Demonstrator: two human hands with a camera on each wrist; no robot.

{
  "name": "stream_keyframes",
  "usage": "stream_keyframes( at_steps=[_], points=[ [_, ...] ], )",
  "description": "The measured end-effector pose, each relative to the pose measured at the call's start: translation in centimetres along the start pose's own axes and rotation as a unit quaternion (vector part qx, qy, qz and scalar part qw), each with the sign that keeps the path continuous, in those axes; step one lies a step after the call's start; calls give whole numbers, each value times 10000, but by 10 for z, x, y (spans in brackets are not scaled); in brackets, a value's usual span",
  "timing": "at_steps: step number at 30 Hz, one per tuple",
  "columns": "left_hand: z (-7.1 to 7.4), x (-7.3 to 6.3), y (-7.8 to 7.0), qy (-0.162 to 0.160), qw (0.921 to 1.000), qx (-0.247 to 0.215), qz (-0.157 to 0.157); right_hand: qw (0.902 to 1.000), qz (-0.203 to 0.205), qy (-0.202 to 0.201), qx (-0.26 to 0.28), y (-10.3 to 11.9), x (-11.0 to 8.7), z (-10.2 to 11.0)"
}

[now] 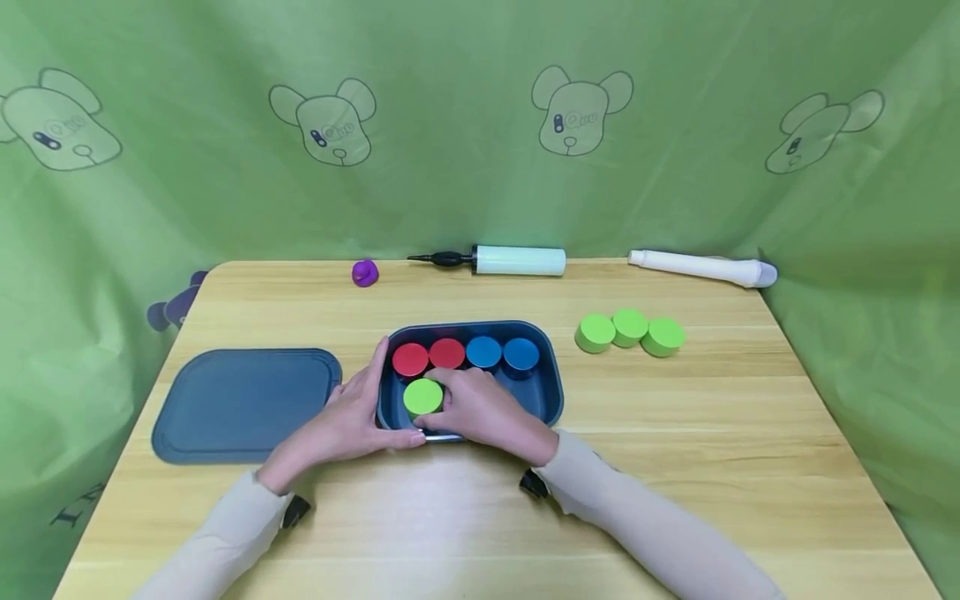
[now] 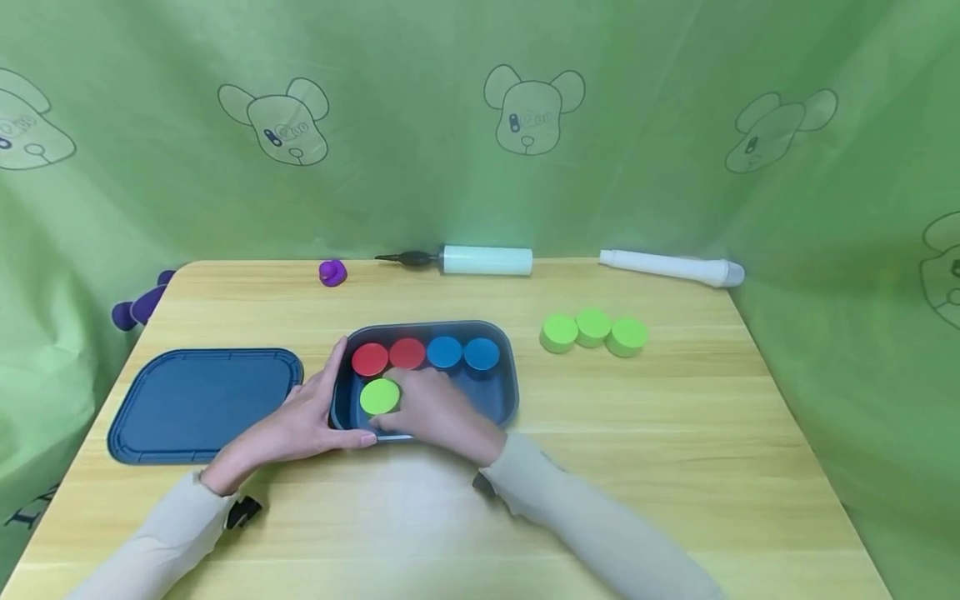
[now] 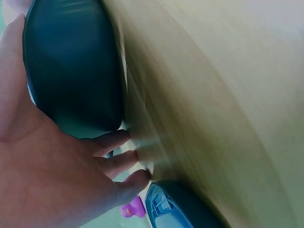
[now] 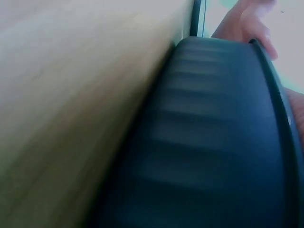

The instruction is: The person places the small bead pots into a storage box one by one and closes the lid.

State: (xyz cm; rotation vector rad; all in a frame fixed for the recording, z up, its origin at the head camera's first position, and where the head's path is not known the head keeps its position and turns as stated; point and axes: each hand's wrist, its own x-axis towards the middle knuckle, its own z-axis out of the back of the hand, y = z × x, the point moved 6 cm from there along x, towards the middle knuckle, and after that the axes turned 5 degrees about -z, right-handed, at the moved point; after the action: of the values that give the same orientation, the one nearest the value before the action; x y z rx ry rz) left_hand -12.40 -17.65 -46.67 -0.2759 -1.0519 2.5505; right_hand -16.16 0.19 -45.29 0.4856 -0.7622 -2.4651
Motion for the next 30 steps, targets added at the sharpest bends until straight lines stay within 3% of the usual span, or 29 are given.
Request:
stream_keyframes(
  at_steps=[14,24,30],
  points=[
    [0,0,1,65,10000,35,21,9978,27,370,553,2,0,-3],
    [-1,1,3,86,9999,54,82,9942,334,-133,1015,-2,-18,11],
    [0,-1,3,70,9999,21,142,9814,805,-749,1573,-9,-38,28]
  ],
)
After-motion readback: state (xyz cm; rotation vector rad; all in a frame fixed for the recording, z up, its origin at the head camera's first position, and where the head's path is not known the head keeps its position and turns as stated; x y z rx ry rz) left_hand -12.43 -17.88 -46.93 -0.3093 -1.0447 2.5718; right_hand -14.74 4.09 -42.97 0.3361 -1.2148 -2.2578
